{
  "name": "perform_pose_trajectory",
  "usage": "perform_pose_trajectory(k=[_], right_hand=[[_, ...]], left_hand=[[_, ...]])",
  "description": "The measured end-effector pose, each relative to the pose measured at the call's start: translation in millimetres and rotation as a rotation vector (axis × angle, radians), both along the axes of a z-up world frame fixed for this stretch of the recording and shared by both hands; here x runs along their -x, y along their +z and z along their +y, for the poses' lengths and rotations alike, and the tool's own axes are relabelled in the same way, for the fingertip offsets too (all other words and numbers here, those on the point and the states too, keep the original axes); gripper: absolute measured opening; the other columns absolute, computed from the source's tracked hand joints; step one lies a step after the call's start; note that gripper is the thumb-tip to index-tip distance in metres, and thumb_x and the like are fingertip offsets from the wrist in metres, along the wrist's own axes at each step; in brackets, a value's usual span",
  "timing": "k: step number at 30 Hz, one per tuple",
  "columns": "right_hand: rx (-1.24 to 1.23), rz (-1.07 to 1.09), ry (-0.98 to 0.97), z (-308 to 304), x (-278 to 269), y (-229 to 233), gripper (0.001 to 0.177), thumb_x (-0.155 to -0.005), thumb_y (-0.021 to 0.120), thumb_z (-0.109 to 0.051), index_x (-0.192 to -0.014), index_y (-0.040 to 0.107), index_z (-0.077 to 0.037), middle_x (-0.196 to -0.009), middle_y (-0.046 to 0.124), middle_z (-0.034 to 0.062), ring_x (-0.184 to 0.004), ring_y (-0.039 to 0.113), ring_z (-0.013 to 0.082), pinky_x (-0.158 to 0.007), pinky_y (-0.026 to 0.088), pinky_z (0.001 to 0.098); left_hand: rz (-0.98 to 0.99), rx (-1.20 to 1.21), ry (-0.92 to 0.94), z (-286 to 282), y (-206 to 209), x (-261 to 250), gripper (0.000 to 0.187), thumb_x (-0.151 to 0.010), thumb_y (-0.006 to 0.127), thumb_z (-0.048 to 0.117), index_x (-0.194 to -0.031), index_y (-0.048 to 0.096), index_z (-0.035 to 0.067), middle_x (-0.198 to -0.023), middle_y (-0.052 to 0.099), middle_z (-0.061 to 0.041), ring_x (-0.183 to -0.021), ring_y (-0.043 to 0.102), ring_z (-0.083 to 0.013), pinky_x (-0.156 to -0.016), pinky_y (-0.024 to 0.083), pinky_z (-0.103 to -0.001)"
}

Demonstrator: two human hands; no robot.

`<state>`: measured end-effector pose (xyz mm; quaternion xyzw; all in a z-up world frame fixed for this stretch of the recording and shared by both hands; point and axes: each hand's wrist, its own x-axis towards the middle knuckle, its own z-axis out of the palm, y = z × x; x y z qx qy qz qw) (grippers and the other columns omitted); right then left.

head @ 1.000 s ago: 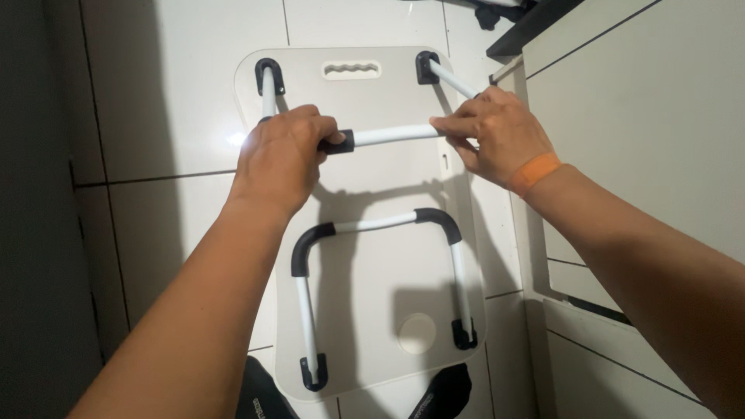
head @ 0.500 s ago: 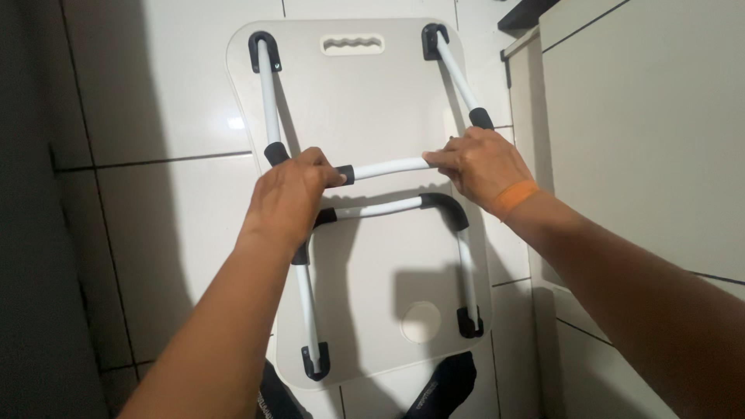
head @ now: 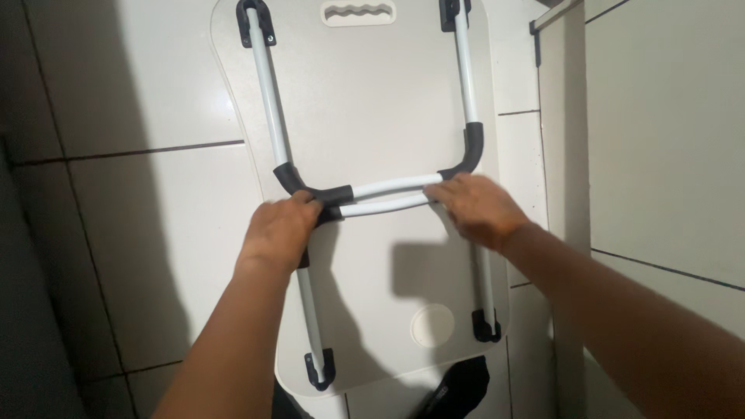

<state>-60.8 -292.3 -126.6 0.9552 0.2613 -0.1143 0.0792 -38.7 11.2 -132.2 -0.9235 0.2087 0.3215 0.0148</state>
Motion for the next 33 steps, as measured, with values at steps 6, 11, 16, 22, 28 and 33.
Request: perform_pose_trajectory(k=[6,11,16,22,28,33], right_hand=[[-0.102,0.080,-0.111,-4,31,-23,0.068,-0.073,0.075,0.000,-0.138,0.056,-0.002,-0.144,0.054,0.0190,-0.132,0.054,0.0379,-0.113,0.043,0.0399],[-0.215,0.164,-0.132,-9,37,-26,0.090,-0.072,0.077,0.000,-0.149,0.031,-0.010,-0.153,0.033,0.0165,-0.141,0.037,0.0420,-0.116,0.037,0.0455],[-0.227,0.140,-0.098,-17,42,-33,0.100,-0.073,0.077,-0.002,-0.153,0.018,-0.019,-0.155,0.026,0.0114,-0.146,0.029,0.0383,-0.119,0.034,0.0458],[-0.214,0.140,-0.120,-21,47,-40,0.100,-0.075,0.074,-0.003,-0.153,0.015,-0.023,-0.157,0.024,0.0086,-0.147,0.028,0.0359,-0.120,0.032,0.0455],[-0.254,0.151,-0.142,-22,48,-43,0.100,-0.076,0.071,-0.001,-0.154,0.014,-0.026,-0.160,0.022,0.0066,-0.149,0.025,0.0351,-0.122,0.029,0.0452],[-0.248,0.148,-0.142,-24,48,-44,0.100,-0.077,0.070,0.001,-0.154,0.014,-0.028,-0.160,0.022,0.0054,-0.150,0.024,0.0341,-0.119,0.027,0.0434]], left_hand=[[0.013,-0.102,-0.001,25,-52,28,0.069,-0.101,0.049,0.017,-0.160,0.014,0.024,-0.164,0.025,0.007,-0.145,0.036,-0.0143,-0.101,0.049,-0.039],[0.060,-0.050,0.130,31,-59,46,0.068,-0.103,0.042,0.022,-0.161,0.009,0.027,-0.168,0.018,0.011,-0.151,0.025,-0.0130,-0.099,0.050,-0.039],[0.081,-0.037,0.187,24,-54,50,0.068,-0.103,0.039,0.015,-0.162,0.006,0.026,-0.169,0.014,0.010,-0.154,0.018,-0.0132,-0.093,0.055,-0.033],[0.113,-0.017,0.239,23,-56,52,0.070,-0.102,0.038,0.011,-0.161,0.005,0.029,-0.168,0.012,0.012,-0.154,0.015,-0.0118,-0.091,0.057,-0.030],[0.104,0.022,0.279,24,-56,53,0.073,-0.101,0.040,0.007,-0.161,0.008,0.032,-0.168,0.014,0.013,-0.154,0.017,-0.0114,-0.094,0.056,-0.030],[0.108,0.022,0.299,23,-58,53,0.077,-0.098,0.042,0.003,-0.161,0.010,0.033,-0.169,0.014,0.014,-0.154,0.017,-0.0106,-0.096,0.055,-0.028]])
